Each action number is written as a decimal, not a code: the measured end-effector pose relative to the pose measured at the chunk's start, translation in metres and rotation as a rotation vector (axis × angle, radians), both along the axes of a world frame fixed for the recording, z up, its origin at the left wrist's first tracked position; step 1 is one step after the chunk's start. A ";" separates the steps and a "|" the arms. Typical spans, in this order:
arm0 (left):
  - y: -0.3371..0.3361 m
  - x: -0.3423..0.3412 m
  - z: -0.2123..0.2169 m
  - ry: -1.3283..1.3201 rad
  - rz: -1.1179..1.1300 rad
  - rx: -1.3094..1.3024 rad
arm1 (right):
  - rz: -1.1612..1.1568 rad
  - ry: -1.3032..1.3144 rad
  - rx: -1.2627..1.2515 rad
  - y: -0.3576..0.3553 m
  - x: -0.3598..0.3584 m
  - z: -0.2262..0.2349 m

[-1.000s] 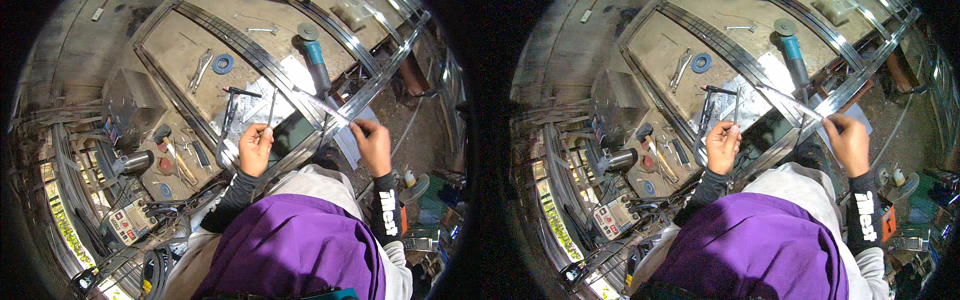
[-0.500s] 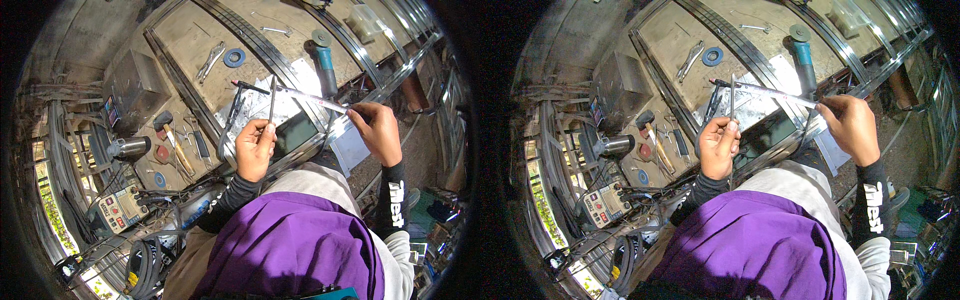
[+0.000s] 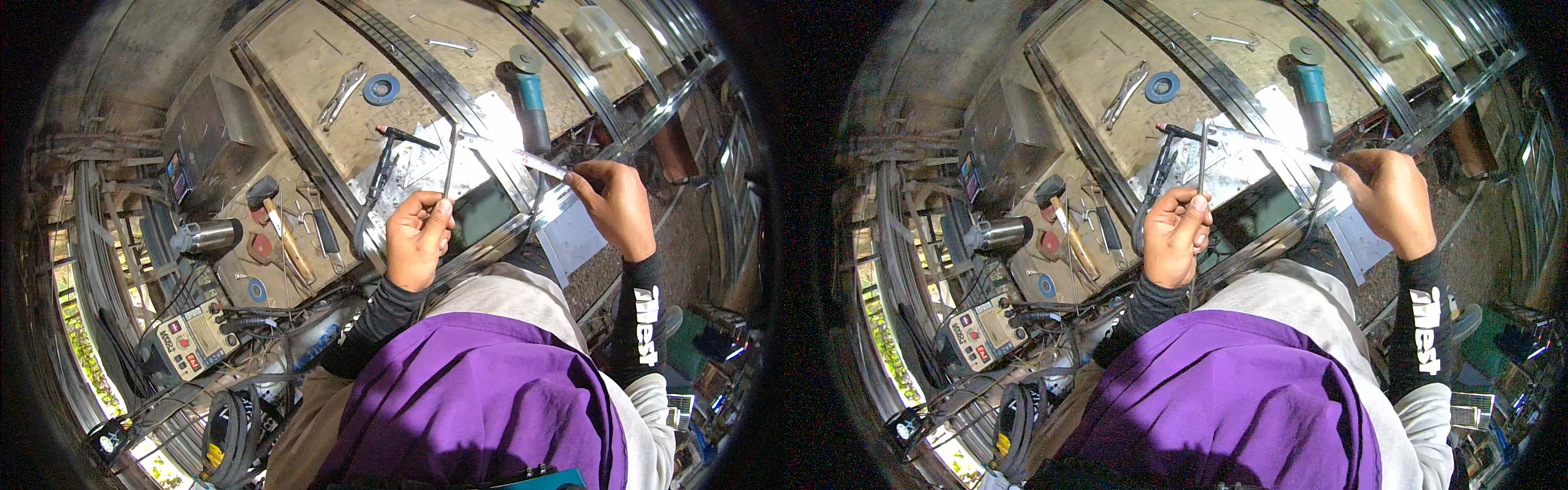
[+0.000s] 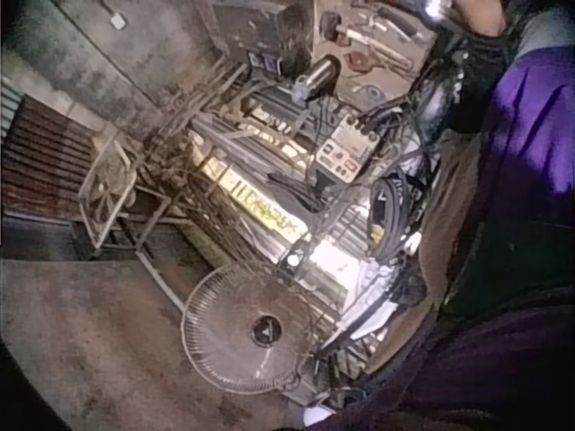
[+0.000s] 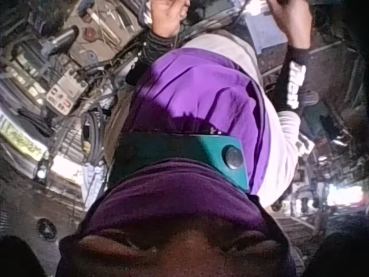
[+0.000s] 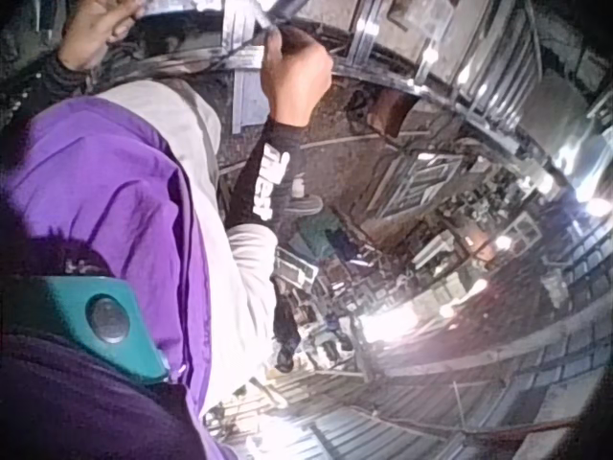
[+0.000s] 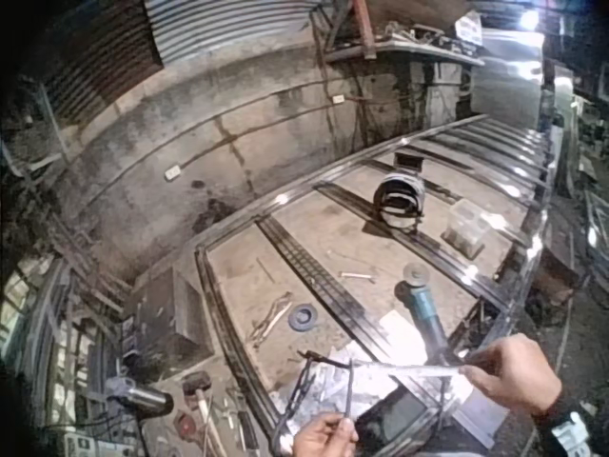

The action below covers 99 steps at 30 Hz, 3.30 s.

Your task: The person bends a metal rod using a manual bender, then measures and marks a long metal bar with a tape measure and marker. They clamp the bar to a workbench and grind its edges with an angle grinder.

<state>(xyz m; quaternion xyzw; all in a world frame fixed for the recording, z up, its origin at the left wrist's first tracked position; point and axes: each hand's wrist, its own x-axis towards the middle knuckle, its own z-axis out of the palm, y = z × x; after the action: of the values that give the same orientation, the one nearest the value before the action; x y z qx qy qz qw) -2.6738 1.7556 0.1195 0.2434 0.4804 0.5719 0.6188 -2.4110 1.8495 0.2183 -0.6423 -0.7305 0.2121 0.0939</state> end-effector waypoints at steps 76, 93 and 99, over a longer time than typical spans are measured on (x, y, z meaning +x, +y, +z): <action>0.155 0.216 -0.155 1.187 -0.834 0.989 | -1.190 0.150 -0.599 -0.323 0.234 -0.338; 0.220 0.349 -0.179 2.695 -1.054 0.060 | -1.725 0.359 -0.387 -0.322 0.411 -0.721; 0.231 0.360 -0.166 2.770 -1.028 0.112 | -2.031 0.191 -0.410 -0.393 0.502 -0.886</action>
<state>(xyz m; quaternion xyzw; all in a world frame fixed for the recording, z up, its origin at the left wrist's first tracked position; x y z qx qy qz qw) -2.3142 1.9863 -0.0470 0.7456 0.5157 -0.3704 -0.2021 -1.9090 1.4565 -0.6675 -0.9392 0.2145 0.2033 0.1748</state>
